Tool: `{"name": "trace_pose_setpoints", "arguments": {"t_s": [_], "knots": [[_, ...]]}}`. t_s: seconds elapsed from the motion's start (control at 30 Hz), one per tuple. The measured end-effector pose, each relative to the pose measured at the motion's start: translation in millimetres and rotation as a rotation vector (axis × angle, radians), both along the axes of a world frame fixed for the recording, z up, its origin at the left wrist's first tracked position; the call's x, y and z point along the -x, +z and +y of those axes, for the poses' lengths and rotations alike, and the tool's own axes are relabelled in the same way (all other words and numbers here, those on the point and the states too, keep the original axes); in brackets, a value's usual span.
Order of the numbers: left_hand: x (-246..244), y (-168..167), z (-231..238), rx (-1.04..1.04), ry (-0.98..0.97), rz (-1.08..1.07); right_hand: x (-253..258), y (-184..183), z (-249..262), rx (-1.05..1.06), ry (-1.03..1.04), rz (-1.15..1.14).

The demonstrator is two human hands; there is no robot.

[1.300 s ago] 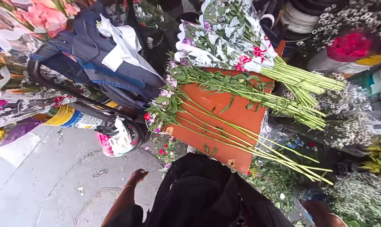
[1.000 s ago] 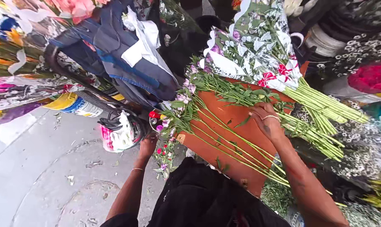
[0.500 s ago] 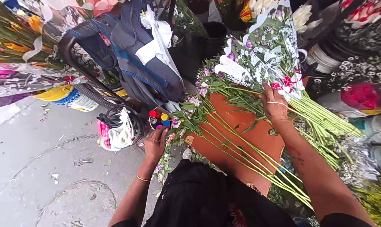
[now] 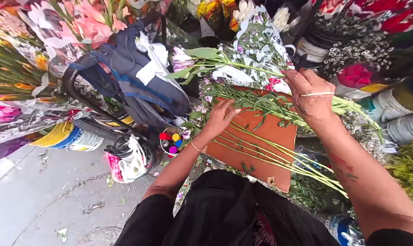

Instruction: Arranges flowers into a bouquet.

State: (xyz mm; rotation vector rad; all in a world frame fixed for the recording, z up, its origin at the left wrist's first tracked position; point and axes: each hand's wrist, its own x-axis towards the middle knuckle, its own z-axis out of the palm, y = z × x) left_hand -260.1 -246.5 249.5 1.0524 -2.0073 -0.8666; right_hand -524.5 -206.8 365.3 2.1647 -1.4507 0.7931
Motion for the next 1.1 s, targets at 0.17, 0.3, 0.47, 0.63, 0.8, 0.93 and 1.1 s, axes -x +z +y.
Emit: {"name": "trace_pose_setpoints", "arguments": {"t_s": [0.17, 0.3, 0.47, 0.63, 0.8, 0.93, 1.1], "knots": [[61, 60, 35, -0.415, -0.272, 1.144, -13, -21, 64, 0.08, -0.087, 0.066], [92, 73, 43, -0.501, -0.128, 1.199, 14, -49, 121, 0.003, -0.443, 0.033], [87, 67, 13, -0.424, -0.026, 1.142, 108, -122, 272, -0.312, -0.778, -0.064], [87, 70, 0, -0.431, -0.019, 1.171, 142, -195, 459, -0.603, -1.105, -0.196], [84, 83, -12, -0.377, -0.067, 1.226, 146, -249, 592, -1.242, -1.401, -0.763], [116, 82, 21, -0.403, -0.139, 1.163, 101, -215, 487, -1.028, -1.043, -0.966], [146, 96, 70, -0.481, -0.226, 1.146, 38, -143, 299, -0.26, -0.348, -1.858]]}}
